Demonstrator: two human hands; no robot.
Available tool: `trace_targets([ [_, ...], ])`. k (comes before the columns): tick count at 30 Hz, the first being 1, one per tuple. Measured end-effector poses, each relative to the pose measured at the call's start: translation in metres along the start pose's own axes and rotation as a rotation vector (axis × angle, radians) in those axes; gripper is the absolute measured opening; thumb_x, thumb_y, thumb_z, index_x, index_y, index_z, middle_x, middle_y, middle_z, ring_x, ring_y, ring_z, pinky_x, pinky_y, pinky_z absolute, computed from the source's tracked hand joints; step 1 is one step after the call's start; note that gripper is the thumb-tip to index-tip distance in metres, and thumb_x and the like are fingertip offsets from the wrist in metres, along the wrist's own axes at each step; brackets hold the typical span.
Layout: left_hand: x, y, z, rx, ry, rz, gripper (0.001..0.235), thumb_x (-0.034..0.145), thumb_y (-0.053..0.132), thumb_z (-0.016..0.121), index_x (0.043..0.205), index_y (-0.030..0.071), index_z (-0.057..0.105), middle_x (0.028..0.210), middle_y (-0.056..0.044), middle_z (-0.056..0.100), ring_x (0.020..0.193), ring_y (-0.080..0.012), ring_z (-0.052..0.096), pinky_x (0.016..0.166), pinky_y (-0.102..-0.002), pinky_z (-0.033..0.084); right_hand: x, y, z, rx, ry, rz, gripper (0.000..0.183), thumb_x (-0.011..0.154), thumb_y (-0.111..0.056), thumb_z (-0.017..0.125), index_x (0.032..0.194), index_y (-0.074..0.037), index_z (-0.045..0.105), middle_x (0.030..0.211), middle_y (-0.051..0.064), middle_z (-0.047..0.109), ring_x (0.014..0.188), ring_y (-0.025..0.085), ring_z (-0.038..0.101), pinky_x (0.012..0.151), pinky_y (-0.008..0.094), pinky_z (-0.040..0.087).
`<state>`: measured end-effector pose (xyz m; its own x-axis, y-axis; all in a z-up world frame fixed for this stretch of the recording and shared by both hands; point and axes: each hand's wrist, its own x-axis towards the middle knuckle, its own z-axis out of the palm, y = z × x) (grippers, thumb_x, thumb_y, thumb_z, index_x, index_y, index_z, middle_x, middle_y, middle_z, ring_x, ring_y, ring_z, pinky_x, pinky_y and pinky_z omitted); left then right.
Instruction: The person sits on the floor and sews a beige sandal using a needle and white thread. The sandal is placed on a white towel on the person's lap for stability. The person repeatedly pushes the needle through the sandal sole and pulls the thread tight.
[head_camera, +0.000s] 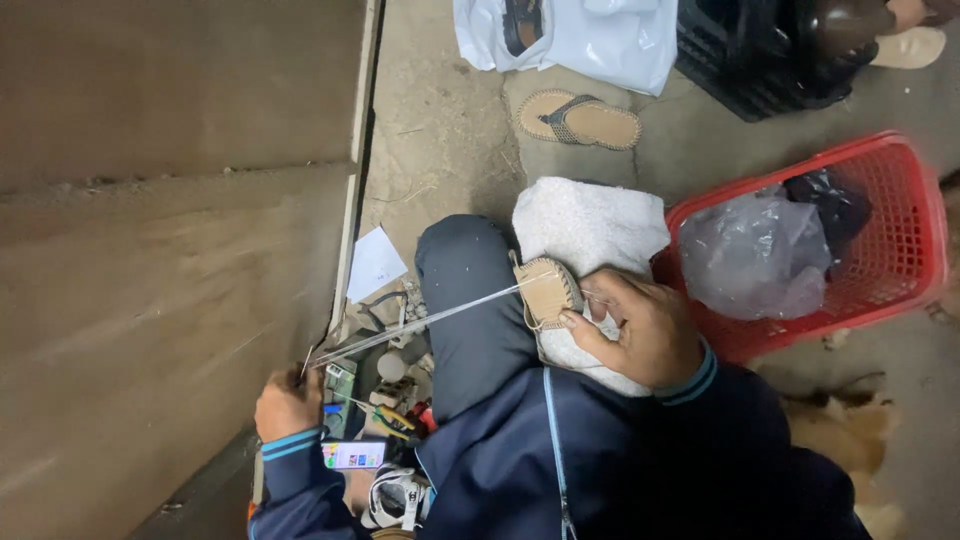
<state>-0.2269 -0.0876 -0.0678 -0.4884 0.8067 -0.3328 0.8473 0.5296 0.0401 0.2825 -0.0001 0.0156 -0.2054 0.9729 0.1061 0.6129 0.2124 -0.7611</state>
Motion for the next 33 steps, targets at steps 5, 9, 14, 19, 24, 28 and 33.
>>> trace_targets([
  [5, 0.004, 0.017, 0.048, 0.106, -0.097, -0.207, 0.046, 0.089, 0.049, 0.071, 0.108, 0.006, 0.068, 0.101, -0.024, 0.077, 0.103, -0.0457, 0.073, 0.090, -0.059, 0.057, -0.002, 0.012, 0.003, 0.146, 0.019, -0.013, 0.022, 0.081, -0.023, 0.082, 0.091, -0.011, 0.067, 0.061, 0.004, 0.062, 0.046, 0.026, 0.059, 0.047, 0.034, 0.048],
  [9, -0.030, 0.136, 0.002, -0.140, 0.336, 0.242, 0.042, 0.077, 0.010, 0.082, 0.117, 0.000, 0.073, 0.111, -0.025, 0.071, 0.098, -0.0470, 0.070, 0.085, -0.054, 0.057, -0.004, 0.013, 0.002, 0.115, 0.002, -0.002, 0.019, 0.083, -0.024, 0.081, 0.091, -0.012, 0.068, 0.062, 0.002, 0.063, 0.047, 0.024, 0.059, 0.048, 0.032, 0.049],
  [14, -0.080, 0.268, -0.073, -0.777, 0.147, 0.789, 0.035, 0.093, 0.003, 0.067, 0.128, 0.001, 0.068, 0.123, -0.020, 0.070, 0.116, -0.0461, 0.067, 0.097, -0.052, 0.054, -0.006, 0.019, 0.010, 0.129, -0.015, -0.020, 0.020, 0.084, -0.021, 0.081, 0.093, -0.009, 0.068, 0.061, 0.002, 0.064, 0.046, 0.022, 0.058, 0.047, 0.031, 0.049],
  [19, -0.081, 0.272, -0.041, -0.757, -0.132, 0.764, 0.037, 0.085, 0.016, 0.080, 0.121, 0.015, 0.071, 0.092, -0.009, 0.077, 0.075, -0.0316, 0.076, 0.063, -0.042, 0.060, -0.002, 0.009, 0.002, 0.087, 0.016, -0.005, 0.019, 0.085, -0.024, 0.080, 0.093, -0.011, 0.068, 0.062, 0.002, 0.064, 0.048, 0.022, 0.060, 0.048, 0.032, 0.049],
  [24, -0.073, 0.210, -0.097, -1.001, -0.114, 0.565, 0.008, 0.082, 0.007, 0.084, 0.086, 0.014, 0.082, 0.078, -0.007, 0.080, 0.073, -0.0192, 0.078, 0.073, -0.033, 0.061, -0.006, 0.008, 0.000, 0.135, 0.050, 0.045, 0.018, 0.085, -0.023, 0.080, 0.090, -0.011, 0.067, 0.060, 0.003, 0.062, 0.048, 0.025, 0.058, 0.048, 0.033, 0.049],
  [28, -0.049, 0.144, -0.115, -0.858, 0.129, 0.484, 0.007, 0.092, 0.001, 0.075, 0.099, 0.001, 0.077, 0.063, -0.013, 0.061, 0.061, -0.0235, 0.059, 0.067, -0.033, 0.052, -0.002, 0.012, 0.004, 0.153, 0.034, 0.026, 0.017, 0.083, -0.023, 0.081, 0.085, -0.013, 0.068, 0.056, 0.003, 0.060, 0.045, 0.025, 0.056, 0.047, 0.033, 0.047],
  [33, -0.049, 0.169, -0.098, -0.400, 0.318, 0.577, 0.037, 0.091, 0.006, 0.080, 0.126, -0.001, 0.072, 0.111, -0.025, 0.069, 0.106, -0.0465, 0.067, 0.094, -0.050, 0.052, -0.001, 0.010, 0.004, 0.119, 0.024, 0.051, 0.018, 0.082, -0.028, 0.081, 0.081, -0.017, 0.066, 0.051, 0.004, 0.054, 0.045, 0.025, 0.057, 0.048, 0.033, 0.048],
])
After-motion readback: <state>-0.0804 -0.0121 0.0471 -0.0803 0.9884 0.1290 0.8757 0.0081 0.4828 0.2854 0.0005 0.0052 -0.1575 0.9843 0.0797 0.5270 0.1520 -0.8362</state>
